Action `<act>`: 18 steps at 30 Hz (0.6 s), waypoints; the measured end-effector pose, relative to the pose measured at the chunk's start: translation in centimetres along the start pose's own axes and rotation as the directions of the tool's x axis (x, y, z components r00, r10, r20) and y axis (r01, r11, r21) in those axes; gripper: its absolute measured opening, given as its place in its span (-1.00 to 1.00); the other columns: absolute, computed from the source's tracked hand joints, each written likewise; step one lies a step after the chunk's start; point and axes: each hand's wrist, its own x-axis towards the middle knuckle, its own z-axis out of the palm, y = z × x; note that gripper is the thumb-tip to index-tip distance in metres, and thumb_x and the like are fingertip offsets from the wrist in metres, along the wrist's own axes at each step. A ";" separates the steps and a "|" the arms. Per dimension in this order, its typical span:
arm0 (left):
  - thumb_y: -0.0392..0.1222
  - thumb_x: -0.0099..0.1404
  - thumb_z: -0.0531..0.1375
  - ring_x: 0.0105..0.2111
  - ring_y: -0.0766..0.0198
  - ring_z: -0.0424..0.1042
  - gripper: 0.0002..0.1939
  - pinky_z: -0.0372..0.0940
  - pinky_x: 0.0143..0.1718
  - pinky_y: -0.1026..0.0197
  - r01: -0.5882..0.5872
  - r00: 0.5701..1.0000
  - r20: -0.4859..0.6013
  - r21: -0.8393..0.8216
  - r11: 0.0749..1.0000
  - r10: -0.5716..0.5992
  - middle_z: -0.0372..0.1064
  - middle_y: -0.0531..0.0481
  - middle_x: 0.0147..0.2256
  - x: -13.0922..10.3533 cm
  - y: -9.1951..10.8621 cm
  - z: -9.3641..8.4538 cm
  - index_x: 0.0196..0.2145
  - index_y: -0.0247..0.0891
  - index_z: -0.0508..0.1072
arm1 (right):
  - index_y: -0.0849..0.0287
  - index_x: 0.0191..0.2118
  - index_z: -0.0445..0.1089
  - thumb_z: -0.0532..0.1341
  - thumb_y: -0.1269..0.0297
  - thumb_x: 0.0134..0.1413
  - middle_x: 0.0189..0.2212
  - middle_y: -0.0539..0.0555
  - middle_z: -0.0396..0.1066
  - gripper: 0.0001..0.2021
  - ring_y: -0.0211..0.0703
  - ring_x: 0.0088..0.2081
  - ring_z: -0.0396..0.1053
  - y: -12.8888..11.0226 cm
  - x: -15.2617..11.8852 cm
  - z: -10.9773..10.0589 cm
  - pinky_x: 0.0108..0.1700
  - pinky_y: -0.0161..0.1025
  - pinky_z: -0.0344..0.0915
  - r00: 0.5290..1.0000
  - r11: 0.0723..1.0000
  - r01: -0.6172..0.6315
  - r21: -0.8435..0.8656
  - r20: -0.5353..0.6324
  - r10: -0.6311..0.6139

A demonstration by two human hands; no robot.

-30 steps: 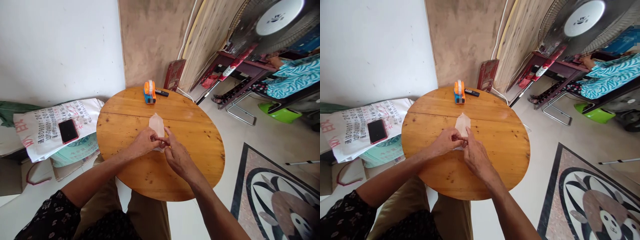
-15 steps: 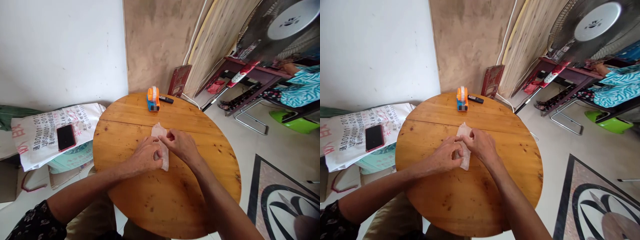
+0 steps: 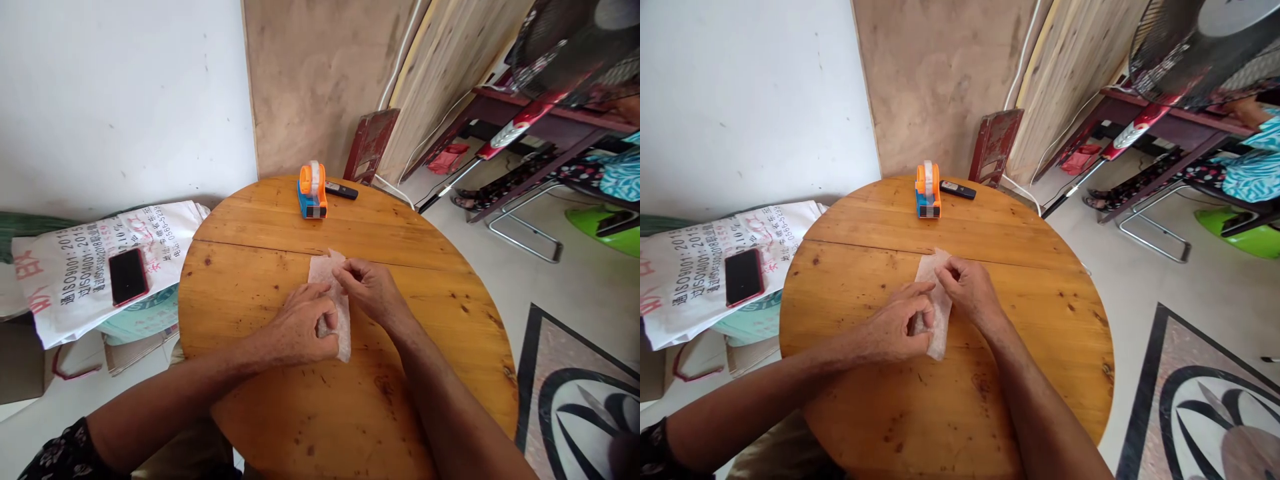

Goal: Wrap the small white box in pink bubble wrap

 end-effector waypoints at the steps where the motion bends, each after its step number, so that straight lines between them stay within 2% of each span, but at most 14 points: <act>1: -0.31 0.02 0.24 0.26 -0.08 0.16 -0.85 0.20 0.16 -0.09 0.007 1.000 -0.003 0.002 1.000 -0.007 0.33 -0.16 0.05 0.0 0.1 0.0 -0.42 -0.20 0.35 | 0.14 -0.59 0.23 0.12 0.11 0.09 -0.66 -0.04 0.24 -0.69 -0.27 -0.54 0.14 0.1 0.1 0.3 -0.46 -0.30 0.06 1.000 1.000 0.003 0.008 0.024 -0.003; 6: -0.32 0.02 0.23 0.03 0.02 0.33 -0.87 0.30 0.05 -0.02 -0.004 0.999 -0.039 0.010 1.000 0.004 0.37 -0.09 -0.09 0.0 0.2 0.1 -0.44 -0.20 0.34 | 0.16 -0.57 0.29 0.08 0.13 0.13 -0.63 -0.06 0.21 -0.68 -0.28 -0.52 0.13 -0.2 0.0 0.6 -0.45 -0.30 0.05 0.990 1.000 0.011 0.012 0.138 -0.013; 10: -0.31 0.03 0.23 0.20 -0.03 0.21 -0.87 0.18 0.18 -0.08 -0.022 0.996 -0.087 0.023 0.999 0.024 0.30 -0.13 0.09 -0.4 0.0 0.4 -0.41 -0.20 0.36 | 0.17 -0.52 0.38 0.10 0.15 0.12 -0.60 -0.05 0.26 -0.71 -0.26 -0.50 0.18 -0.1 -0.2 0.4 -0.43 -0.29 0.08 0.990 0.999 0.033 -0.009 0.140 -0.031; 12: -0.32 0.04 0.23 0.26 -0.05 0.15 -0.87 0.14 0.22 -0.11 -0.027 0.995 -0.094 0.033 0.999 0.030 0.26 -0.15 0.14 -0.5 -0.1 0.5 -0.40 -0.20 0.37 | 0.17 -0.48 0.42 0.11 0.15 0.12 -0.57 -0.03 0.33 -0.72 -0.24 -0.48 0.23 0.2 0.0 0.2 -0.39 -0.28 0.14 0.994 0.999 0.045 0.019 0.099 -0.046; 15: -0.32 0.04 0.22 0.30 -0.06 0.11 -0.87 0.12 0.23 -0.14 -0.032 0.995 -0.098 0.039 0.999 0.035 0.31 -0.17 0.11 -0.6 -0.2 0.7 -0.40 -0.19 0.36 | 0.17 -0.37 0.47 0.15 0.12 0.10 -0.47 0.03 0.46 -0.75 -0.19 -0.43 0.33 0.8 0.5 -0.4 -0.32 -0.24 0.24 0.999 0.999 0.029 0.030 -0.033 -0.028; 18: -0.32 0.05 0.21 0.32 -0.03 0.10 -0.87 0.10 0.24 -0.13 -0.038 0.994 -0.098 0.034 0.999 0.041 0.37 -0.15 0.05 -0.6 -0.3 0.7 -0.40 -0.17 0.35 | 0.19 -0.21 0.48 0.22 0.05 0.07 -0.29 0.14 0.53 -0.69 -0.09 -0.34 0.42 0.6 1.4 -0.9 -0.29 -0.18 0.29 0.994 0.993 -0.042 -0.111 -0.109 0.030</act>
